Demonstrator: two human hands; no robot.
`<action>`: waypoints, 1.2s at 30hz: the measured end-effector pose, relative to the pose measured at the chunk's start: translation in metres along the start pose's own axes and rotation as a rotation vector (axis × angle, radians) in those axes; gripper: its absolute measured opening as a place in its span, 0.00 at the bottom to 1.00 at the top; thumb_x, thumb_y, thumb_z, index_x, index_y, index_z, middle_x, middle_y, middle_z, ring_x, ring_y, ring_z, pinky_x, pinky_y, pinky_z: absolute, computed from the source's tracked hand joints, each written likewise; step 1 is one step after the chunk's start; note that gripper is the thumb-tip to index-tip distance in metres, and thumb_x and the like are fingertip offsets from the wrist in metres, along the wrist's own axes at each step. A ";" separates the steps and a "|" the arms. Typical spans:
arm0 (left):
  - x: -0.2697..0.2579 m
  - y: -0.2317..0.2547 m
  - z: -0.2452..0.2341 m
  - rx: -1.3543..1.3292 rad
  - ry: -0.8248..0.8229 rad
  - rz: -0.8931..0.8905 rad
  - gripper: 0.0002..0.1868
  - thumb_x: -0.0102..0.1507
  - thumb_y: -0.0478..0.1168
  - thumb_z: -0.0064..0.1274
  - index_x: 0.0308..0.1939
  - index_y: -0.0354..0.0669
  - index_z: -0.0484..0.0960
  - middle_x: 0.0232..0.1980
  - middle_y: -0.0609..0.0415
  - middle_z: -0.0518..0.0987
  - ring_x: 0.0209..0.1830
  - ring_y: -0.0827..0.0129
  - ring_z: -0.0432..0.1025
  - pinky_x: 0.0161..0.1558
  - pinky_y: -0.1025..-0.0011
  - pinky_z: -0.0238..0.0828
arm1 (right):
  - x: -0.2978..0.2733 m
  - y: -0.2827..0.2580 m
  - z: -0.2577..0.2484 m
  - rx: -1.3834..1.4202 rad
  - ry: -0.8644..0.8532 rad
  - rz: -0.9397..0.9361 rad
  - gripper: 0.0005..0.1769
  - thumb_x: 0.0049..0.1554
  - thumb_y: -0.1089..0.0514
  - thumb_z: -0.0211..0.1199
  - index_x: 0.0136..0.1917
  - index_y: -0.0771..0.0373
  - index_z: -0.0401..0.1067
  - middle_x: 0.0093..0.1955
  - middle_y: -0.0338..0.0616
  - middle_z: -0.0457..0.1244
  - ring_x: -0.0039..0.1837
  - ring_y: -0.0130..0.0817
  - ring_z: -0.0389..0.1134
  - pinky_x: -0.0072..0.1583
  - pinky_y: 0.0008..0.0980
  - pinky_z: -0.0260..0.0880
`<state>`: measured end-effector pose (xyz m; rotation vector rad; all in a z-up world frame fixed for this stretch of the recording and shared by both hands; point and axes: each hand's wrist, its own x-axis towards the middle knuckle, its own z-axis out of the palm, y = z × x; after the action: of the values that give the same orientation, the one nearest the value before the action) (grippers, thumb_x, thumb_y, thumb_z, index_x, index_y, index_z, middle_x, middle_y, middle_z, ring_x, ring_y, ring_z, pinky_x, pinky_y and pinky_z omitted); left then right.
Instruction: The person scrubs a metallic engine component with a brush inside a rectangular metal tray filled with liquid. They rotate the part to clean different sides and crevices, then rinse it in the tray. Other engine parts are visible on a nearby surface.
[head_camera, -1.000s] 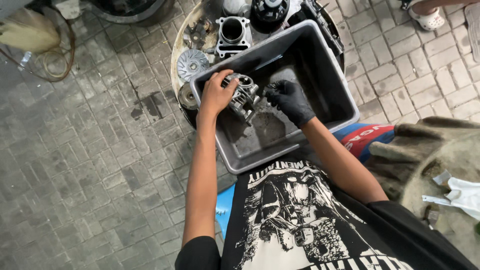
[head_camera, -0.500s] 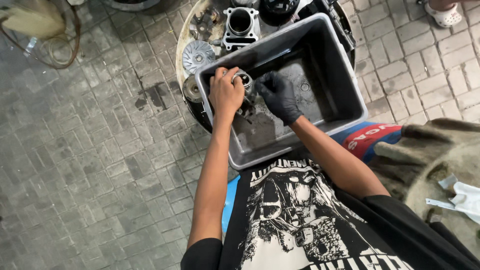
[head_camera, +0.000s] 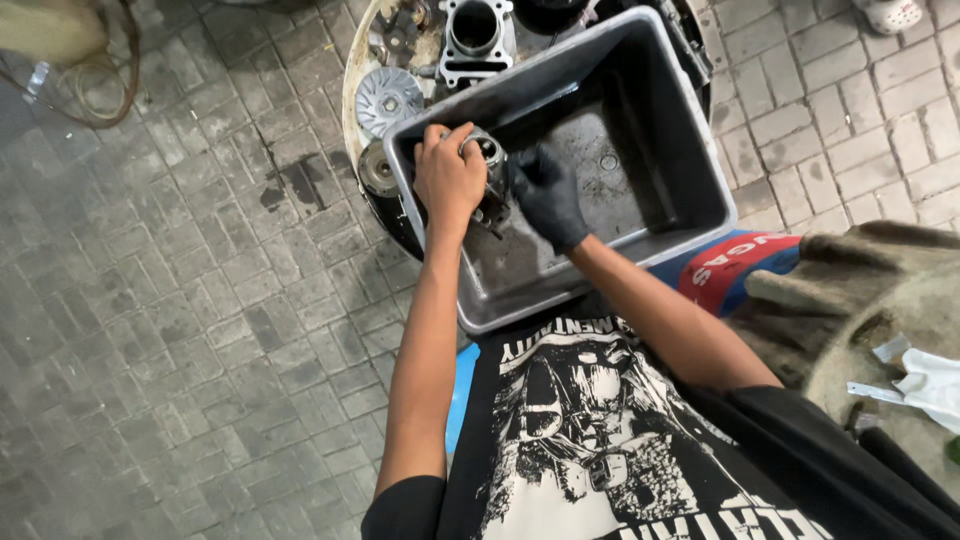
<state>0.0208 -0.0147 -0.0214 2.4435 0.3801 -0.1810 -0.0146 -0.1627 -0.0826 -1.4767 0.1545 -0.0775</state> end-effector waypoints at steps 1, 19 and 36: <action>0.002 0.003 -0.001 -0.004 0.004 0.005 0.23 0.62 0.50 0.40 0.57 0.62 0.84 0.59 0.58 0.73 0.59 0.52 0.68 0.59 0.48 0.74 | 0.004 0.000 0.001 -0.001 0.000 -0.008 0.05 0.57 0.69 0.69 0.44 0.63 0.74 0.36 0.43 0.68 0.41 0.27 0.70 0.45 0.29 0.74; -0.007 0.012 0.012 -0.044 0.057 -0.099 0.23 0.64 0.49 0.38 0.58 0.60 0.84 0.60 0.57 0.73 0.59 0.51 0.68 0.57 0.43 0.75 | 0.016 0.003 0.003 -0.055 0.138 -0.135 0.07 0.60 0.71 0.62 0.43 0.66 0.66 0.35 0.51 0.65 0.45 0.32 0.71 0.47 0.32 0.73; -0.009 0.013 0.015 -0.047 0.086 -0.113 0.24 0.63 0.48 0.38 0.57 0.57 0.84 0.58 0.55 0.73 0.57 0.52 0.68 0.54 0.43 0.77 | 0.025 0.015 0.002 0.014 0.125 -0.093 0.08 0.59 0.69 0.68 0.45 0.66 0.69 0.39 0.50 0.68 0.46 0.33 0.72 0.50 0.32 0.75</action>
<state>0.0158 -0.0358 -0.0232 2.3904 0.5554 -0.1142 0.0093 -0.1631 -0.0986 -1.4655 0.1862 -0.2460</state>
